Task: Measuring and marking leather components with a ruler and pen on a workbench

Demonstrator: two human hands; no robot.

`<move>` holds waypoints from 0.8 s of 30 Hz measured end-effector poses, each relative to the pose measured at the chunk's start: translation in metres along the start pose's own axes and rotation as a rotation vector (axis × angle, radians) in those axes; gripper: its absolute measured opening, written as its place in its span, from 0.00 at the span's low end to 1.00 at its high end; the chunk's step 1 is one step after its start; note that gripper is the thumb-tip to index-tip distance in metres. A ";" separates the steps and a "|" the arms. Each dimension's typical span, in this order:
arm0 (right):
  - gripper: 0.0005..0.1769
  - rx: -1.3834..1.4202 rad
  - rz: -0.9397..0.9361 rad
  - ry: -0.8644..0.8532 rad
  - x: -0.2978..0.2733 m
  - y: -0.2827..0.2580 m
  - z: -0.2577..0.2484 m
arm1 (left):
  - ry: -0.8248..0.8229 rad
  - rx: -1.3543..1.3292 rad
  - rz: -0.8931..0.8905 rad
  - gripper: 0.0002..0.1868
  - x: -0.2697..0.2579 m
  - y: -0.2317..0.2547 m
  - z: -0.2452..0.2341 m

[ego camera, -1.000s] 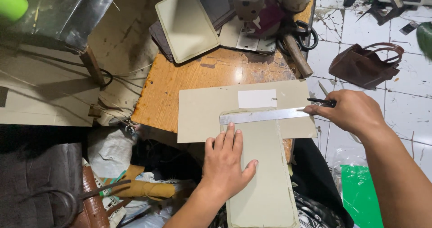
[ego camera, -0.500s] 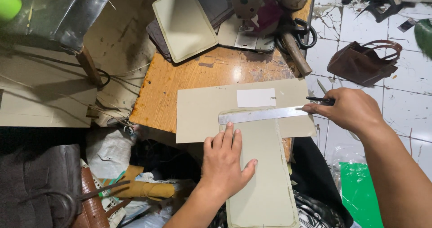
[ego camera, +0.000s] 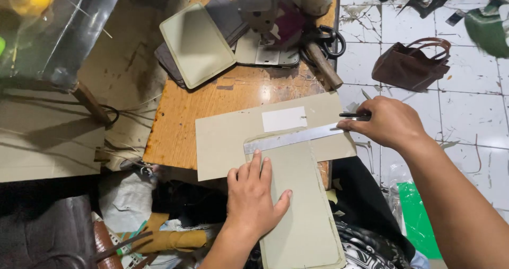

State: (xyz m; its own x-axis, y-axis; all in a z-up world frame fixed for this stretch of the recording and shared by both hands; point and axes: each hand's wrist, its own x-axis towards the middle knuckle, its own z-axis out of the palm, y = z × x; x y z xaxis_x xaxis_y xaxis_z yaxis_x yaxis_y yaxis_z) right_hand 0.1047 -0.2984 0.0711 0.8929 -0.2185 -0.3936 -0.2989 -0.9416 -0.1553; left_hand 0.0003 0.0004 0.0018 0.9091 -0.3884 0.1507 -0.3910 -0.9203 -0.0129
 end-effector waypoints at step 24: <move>0.45 0.913 -0.497 0.560 -0.008 0.025 0.026 | 0.020 -0.024 -0.014 0.46 0.001 0.002 -0.002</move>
State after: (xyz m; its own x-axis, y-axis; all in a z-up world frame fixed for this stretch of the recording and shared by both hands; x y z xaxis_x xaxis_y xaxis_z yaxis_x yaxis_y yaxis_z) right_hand 0.0815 -0.3133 0.0469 0.9343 -0.1755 0.3103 0.1965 -0.4728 -0.8590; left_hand 0.0006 -0.0020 0.0036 0.9115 -0.3744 0.1702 -0.3819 -0.9241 0.0127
